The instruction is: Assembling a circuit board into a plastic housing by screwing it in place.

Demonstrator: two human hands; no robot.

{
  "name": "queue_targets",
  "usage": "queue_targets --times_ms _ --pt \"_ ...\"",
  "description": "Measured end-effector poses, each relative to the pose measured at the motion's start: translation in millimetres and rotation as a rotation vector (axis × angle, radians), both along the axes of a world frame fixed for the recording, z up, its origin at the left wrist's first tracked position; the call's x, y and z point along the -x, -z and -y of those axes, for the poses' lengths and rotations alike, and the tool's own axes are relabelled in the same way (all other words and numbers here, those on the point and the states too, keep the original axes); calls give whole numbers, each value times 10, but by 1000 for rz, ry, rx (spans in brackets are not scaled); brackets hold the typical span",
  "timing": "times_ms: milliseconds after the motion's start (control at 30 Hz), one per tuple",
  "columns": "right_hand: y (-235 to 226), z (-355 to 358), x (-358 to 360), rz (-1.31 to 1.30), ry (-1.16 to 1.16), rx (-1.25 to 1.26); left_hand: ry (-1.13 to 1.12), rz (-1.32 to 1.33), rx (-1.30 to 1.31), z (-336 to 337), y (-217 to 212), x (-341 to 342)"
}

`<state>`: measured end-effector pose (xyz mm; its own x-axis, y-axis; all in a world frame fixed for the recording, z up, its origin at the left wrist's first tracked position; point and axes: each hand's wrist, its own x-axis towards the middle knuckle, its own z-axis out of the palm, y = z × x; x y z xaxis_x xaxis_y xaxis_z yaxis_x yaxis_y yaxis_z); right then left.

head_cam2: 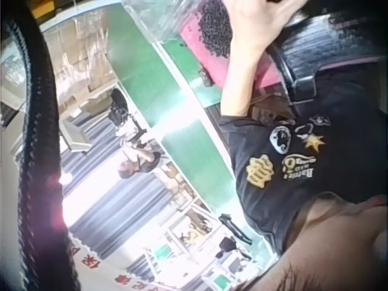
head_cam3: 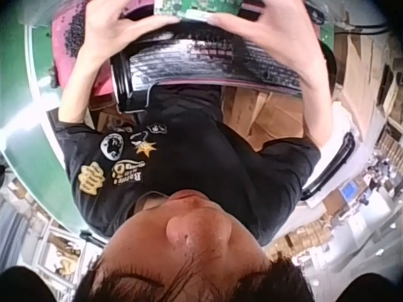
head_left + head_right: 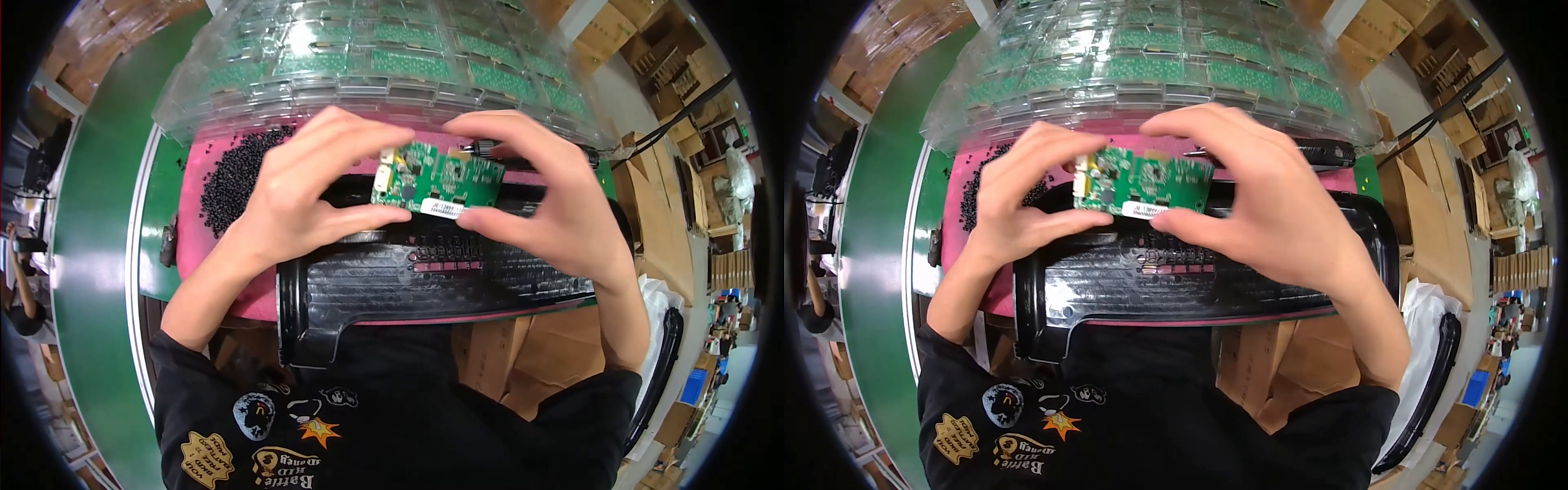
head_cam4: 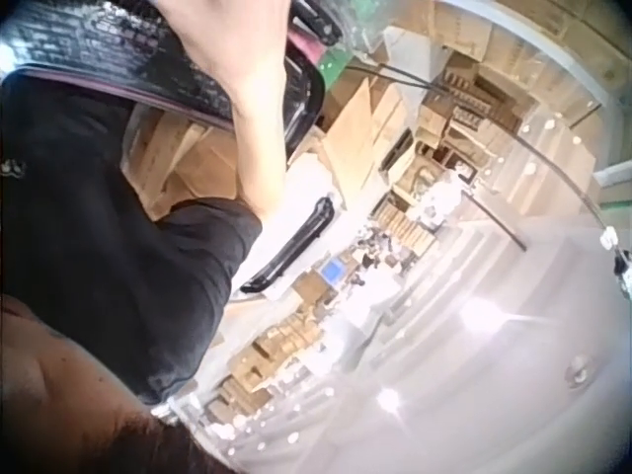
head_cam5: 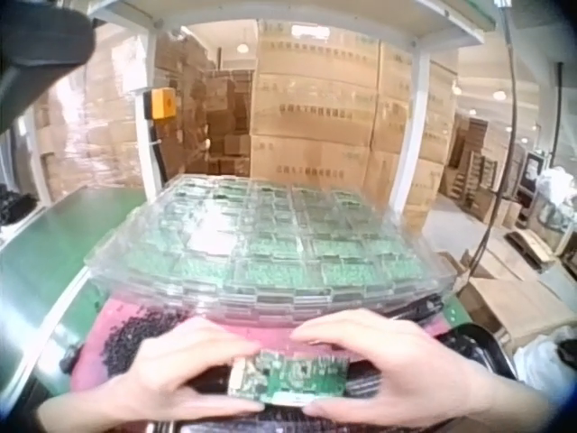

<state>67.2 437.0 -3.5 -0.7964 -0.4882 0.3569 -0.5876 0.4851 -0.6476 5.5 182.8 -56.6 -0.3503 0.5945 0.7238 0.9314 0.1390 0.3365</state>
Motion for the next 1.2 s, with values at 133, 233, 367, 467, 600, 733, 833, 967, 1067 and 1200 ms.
queue_targets --times_ms 133,233,367,467,600,733,833,967,1067,1200 --pt "20 -162 -220 -163 173 -171 -46 75 -100 -37 14 -71" --pt "159 -250 -382 -185 267 -152 16 231 -37 -104 -5 -173" --pt "334 -344 -488 -142 301 -62 27 355 97 -164 -7 -264" --pt "517 -420 -532 5 263 -30 30 466 333 -173 10 -311" --pt "765 -446 -544 108 178 -14 80 602 489 -190 148 -316" --pt "785 -431 -563 145 185 -70 62 650 574 -211 151 -327" --pt "799 -421 -575 147 198 -99 40 587 604 -216 154 -304" --pt "807 -409 -576 149 204 -116 15 618 690 -211 136 -296" --pt "815 -391 -573 145 207 -113 15 617 693 -196 149 -291" --pt "794 -368 -569 145 217 -126 12 555 666 -171 171 -305"
